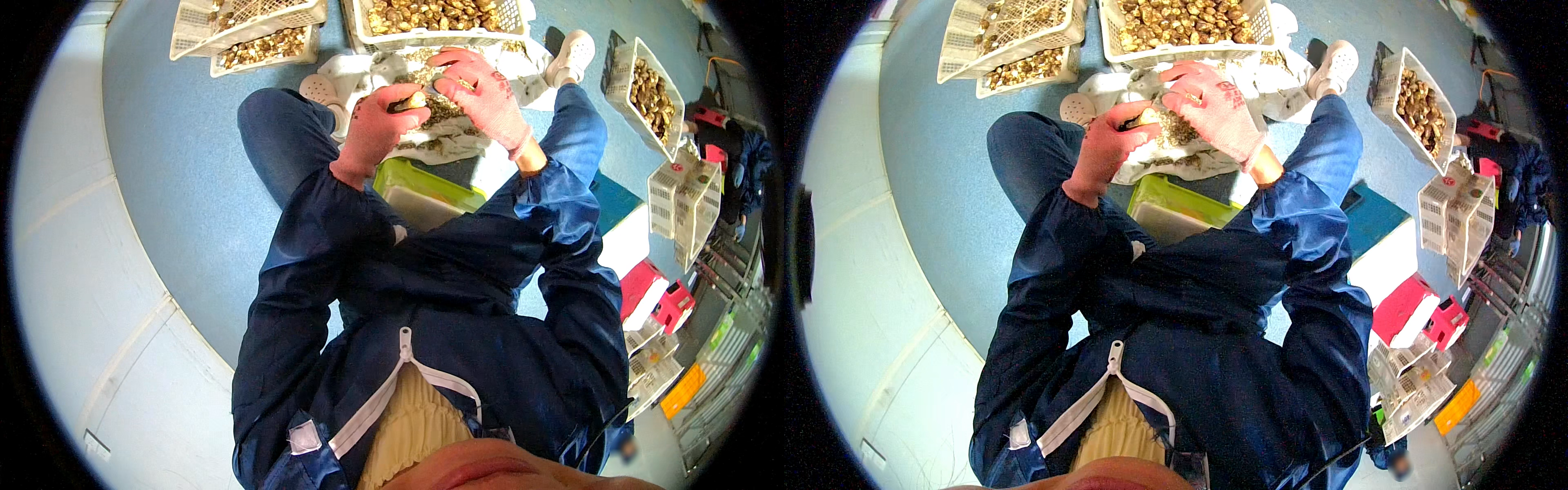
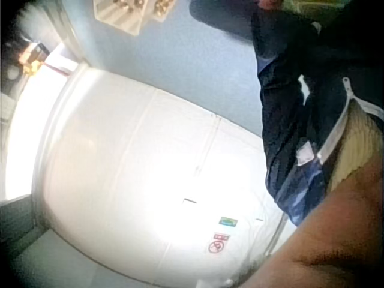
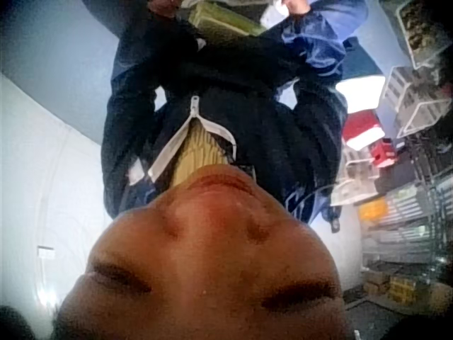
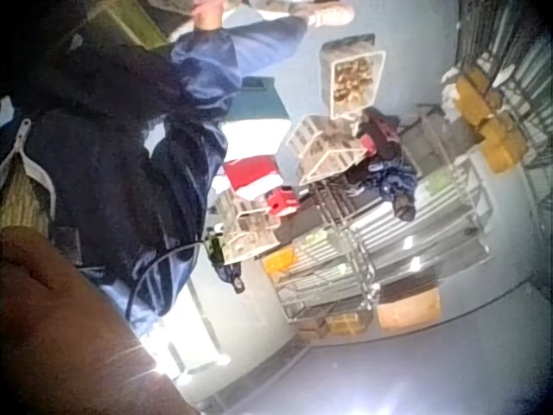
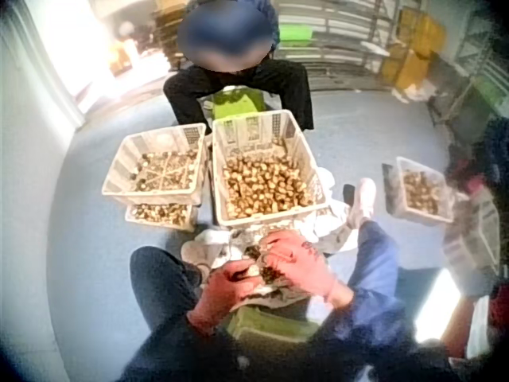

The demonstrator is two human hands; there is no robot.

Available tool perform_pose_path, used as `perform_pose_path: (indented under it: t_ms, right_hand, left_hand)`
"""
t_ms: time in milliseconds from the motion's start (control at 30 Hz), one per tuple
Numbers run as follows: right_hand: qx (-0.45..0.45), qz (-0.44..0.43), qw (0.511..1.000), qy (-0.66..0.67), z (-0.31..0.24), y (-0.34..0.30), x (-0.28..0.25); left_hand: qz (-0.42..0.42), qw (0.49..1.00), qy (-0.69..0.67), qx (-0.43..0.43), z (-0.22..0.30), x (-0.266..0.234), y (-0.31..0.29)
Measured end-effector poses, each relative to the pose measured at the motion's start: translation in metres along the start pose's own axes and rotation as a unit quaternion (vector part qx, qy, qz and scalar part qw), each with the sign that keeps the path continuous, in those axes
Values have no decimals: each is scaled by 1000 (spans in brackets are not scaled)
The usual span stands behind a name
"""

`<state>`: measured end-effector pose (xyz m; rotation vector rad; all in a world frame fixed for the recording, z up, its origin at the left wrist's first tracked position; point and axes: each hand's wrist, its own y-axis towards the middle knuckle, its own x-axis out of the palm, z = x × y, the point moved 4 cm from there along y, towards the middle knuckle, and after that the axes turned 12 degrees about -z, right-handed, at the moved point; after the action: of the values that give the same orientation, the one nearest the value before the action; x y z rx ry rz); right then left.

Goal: The person sorts small bulbs from a central pile into various plastic baskets by hand while sitting on the floor.

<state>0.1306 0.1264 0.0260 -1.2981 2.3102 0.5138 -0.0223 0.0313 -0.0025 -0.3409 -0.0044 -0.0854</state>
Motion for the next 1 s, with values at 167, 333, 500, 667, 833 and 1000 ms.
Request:
perform_pose_path:
  t_ms: [167, 333, 500, 667, 833, 1000]
  right_hand:
    - [18, 1, 1000, 23, -2, 4, 6]
    - [-48, 27, 998, -11, -3, 1, 4]
    - [-10, 40, 995, -88, -3, 3, 0]
    - [-50, 4, 996, -68, -9, 7, 10]
    - [5, 9, 1000, -3, -7, 3, 8]
    - [39, 22, 999, 17, 1, -3, 1]
  left_hand:
    - [13, 1000, -1, -17, -15, -4, 2]
    - [-6, 1000, 18, -15, -5, 0, 0]
    - [15, 999, 8, -36, -10, 1, 0]
    - [-20, 1000, -16, 8, -11, -2, 2]
    - [14, 997, -22, -66, -13, -2, -1]
    - [0, 1000, -22, -17, -10, 0, 1]
